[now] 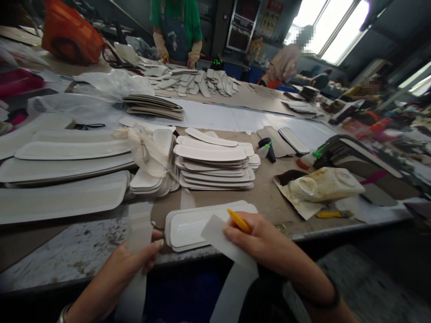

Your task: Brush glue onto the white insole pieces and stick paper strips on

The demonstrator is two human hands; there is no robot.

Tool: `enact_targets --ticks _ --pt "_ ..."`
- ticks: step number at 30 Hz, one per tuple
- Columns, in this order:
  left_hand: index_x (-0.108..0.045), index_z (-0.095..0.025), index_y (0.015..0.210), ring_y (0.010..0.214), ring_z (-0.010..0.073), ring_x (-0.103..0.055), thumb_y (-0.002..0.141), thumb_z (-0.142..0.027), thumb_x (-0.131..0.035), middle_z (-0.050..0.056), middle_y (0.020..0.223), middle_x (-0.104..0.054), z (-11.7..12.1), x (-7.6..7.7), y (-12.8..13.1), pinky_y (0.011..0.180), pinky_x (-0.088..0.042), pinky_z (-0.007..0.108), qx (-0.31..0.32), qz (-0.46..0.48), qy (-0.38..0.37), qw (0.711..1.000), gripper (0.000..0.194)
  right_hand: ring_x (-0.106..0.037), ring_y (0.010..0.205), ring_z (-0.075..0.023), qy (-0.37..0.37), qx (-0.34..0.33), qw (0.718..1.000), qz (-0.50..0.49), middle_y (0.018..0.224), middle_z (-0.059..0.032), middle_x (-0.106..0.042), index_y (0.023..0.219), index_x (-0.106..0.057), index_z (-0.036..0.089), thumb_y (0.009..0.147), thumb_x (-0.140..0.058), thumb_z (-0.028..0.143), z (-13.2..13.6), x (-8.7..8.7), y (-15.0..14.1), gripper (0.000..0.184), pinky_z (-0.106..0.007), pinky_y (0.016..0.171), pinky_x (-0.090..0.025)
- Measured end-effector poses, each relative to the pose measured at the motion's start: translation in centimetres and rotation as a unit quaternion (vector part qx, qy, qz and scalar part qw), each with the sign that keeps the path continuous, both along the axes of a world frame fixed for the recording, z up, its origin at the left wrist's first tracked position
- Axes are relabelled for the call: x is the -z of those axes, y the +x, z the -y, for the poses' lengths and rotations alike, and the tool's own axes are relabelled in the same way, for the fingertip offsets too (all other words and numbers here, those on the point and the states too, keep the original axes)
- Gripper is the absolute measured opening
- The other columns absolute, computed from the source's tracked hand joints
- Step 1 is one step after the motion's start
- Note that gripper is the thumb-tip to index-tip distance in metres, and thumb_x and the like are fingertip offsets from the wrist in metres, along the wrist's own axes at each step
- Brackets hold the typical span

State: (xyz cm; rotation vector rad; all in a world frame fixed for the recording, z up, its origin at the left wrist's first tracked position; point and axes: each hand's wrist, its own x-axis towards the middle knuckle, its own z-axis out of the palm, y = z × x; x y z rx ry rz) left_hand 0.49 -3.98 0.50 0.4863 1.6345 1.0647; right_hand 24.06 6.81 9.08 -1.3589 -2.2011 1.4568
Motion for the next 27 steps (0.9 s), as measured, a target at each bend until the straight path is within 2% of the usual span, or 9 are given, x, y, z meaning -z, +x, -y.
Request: enact_targets --ticks 3,6,11,15,19,27 --pt "-0.058 -0.014 0.088 0.049 0.0131 -0.051 0.059 -0.042 -0.070 -0.005 0.051 -0.058 -1.4 0.5 0.0 0.050 -0.040 0.024 0.021 -0.027 -0.003 0.999 0.042 -0.038 0.052 -0.0091 0.008 -0.129 0.987 0.090 0.058 0.0045 -0.044 0.061 -0.049 0.018 0.082 -0.055 0.037 -1.6 1.4 -3.8 0.029 -0.022 0.049 -0.028" --pt "-0.058 -0.015 0.088 0.047 0.0135 -0.051 0.060 -0.044 -0.068 -0.005 0.051 -0.058 -2.2 0.8 0.0 0.048 -0.040 0.025 0.057 -0.040 -0.010 0.997 0.042 -0.041 0.054 -0.0092 0.001 -0.182 0.972 0.148 0.059 0.0045 -0.047 0.067 -0.053 0.018 0.081 -0.056 0.035 -2.8 2.8 -6.5 0.023 -0.021 0.050 -0.027" --pt "-0.057 -0.016 0.079 0.042 0.0126 -0.046 0.056 -0.043 -0.064 -0.007 0.047 -0.053 -2.8 0.3 0.0 0.045 -0.036 0.026 0.072 -0.064 -0.028 0.995 0.036 -0.047 0.057 -0.0114 0.021 -0.226 0.950 0.216 0.063 0.0010 -0.057 0.075 -0.062 0.018 0.082 -0.055 0.038 -3.9 4.1 -8.7 0.023 -0.022 0.051 -0.028" --pt "-0.056 -0.019 0.072 0.042 0.0134 -0.046 0.054 -0.045 -0.062 -0.006 0.047 -0.052 -3.1 -0.1 0.1 0.044 -0.037 0.026 0.077 -0.063 -0.042 0.994 0.032 -0.058 0.068 -0.0169 0.075 -0.254 0.927 0.265 0.076 -0.0054 -0.068 0.084 -0.067 0.019 0.083 -0.053 0.038 -4.1 4.8 -9.3 0.023 -0.023 0.054 -0.030" --pt "-0.054 -0.020 0.071 0.042 0.0144 -0.047 0.053 -0.046 -0.060 -0.005 0.047 -0.051 -3.4 -0.2 0.2 0.043 -0.038 0.027 0.084 -0.068 -0.060 0.992 0.032 -0.064 0.075 -0.0209 0.110 -0.265 0.911 0.295 0.084 -0.0092 -0.072 0.088 -0.069 0.019 0.084 -0.053 0.039 -3.8 5.2 -9.6 0.026 -0.025 0.056 -0.031" --pt "-0.052 -0.022 0.075 0.046 0.0157 -0.048 0.066 -0.051 -0.054 -0.004 0.052 -0.052 -3.2 1.4 0.5 0.049 -0.040 0.029 0.120 -0.145 -0.049 0.981 0.031 -0.067 0.078 -0.0244 0.148 -0.264 0.906 0.296 0.083 -0.0112 -0.073 0.087 -0.070 0.019 0.084 -0.053 0.038 -3.4 5.4 -9.5 0.026 -0.027 0.058 -0.036"
